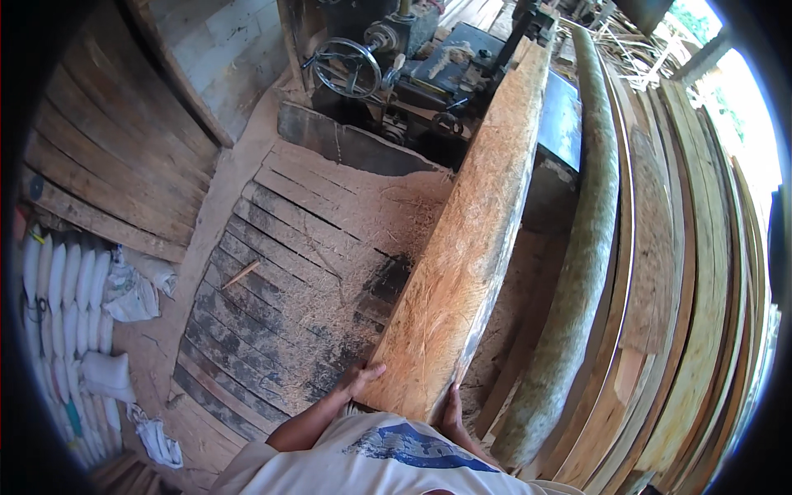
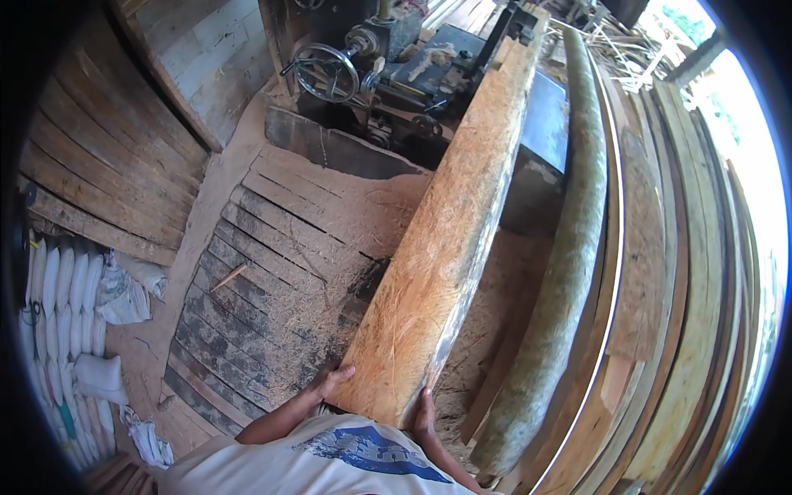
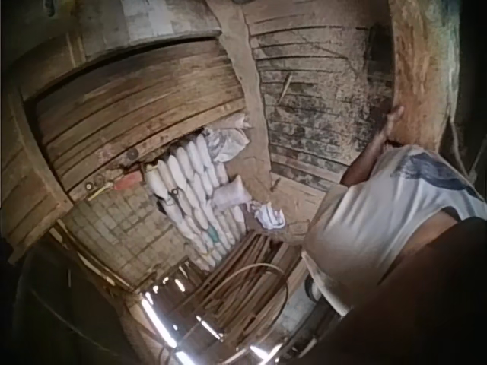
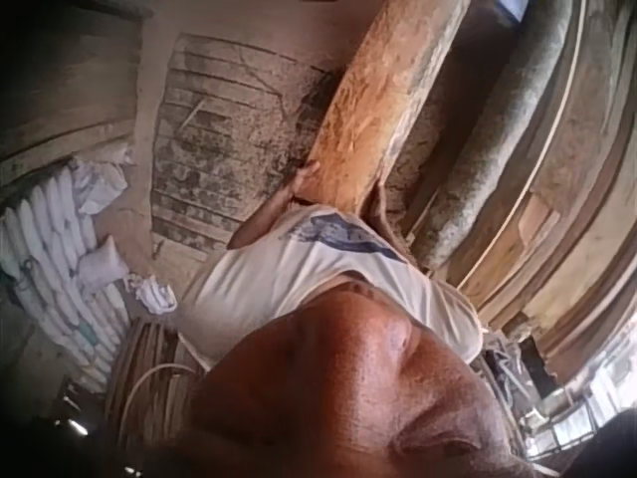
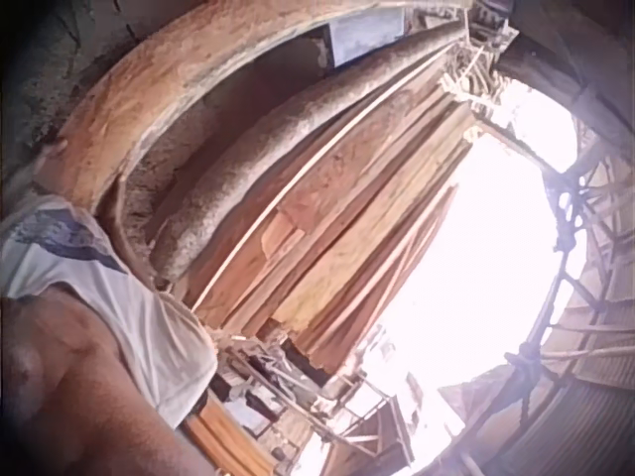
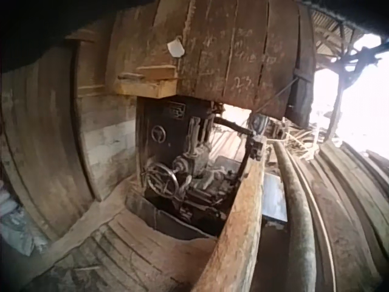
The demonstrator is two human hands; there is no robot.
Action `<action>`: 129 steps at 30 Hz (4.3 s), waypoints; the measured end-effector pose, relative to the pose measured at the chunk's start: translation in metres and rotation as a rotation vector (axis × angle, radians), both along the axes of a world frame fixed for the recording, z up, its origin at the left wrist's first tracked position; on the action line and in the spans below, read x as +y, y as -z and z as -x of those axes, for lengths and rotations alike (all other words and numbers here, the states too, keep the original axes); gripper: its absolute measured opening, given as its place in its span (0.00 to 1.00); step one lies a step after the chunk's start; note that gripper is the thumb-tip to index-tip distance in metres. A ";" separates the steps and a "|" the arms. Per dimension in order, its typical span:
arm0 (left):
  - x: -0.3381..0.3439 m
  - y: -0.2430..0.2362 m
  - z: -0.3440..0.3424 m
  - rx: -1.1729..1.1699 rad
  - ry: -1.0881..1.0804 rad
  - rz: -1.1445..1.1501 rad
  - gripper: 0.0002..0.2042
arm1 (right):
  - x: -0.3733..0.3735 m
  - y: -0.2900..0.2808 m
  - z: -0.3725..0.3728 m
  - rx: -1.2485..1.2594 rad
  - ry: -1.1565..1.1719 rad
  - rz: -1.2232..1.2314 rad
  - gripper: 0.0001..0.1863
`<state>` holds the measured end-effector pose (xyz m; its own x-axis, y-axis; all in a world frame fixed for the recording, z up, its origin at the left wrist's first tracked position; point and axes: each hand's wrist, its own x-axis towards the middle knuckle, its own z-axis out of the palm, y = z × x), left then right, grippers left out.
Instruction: The person planes long pieces of lumber by hand-feeding them into a stationary planer, repeatedly lifting and repositioning various boards from a stack onto the machine bed and engaging the feed mechanism.
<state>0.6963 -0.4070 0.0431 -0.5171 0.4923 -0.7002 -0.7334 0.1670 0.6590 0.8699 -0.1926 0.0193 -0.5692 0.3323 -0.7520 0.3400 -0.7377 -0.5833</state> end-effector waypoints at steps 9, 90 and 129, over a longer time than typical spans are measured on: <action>0.127 0.010 0.171 -0.100 0.030 0.003 0.32 | 0.165 -0.038 0.158 0.011 -0.436 -0.251 0.30; 0.141 0.023 0.104 0.745 0.173 0.432 0.38 | 0.081 -0.017 0.105 -0.040 -0.039 -0.673 0.36; 0.094 -0.118 -0.306 0.845 0.376 0.444 0.49 | -0.008 0.023 -0.166 0.455 -0.109 0.304 0.45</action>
<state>1.0018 -0.3128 0.1609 -0.7915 0.5096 -0.3373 0.0920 0.6449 0.7587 1.0361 -0.2003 -0.0035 -0.8777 0.0600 -0.4755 0.1872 -0.8704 -0.4554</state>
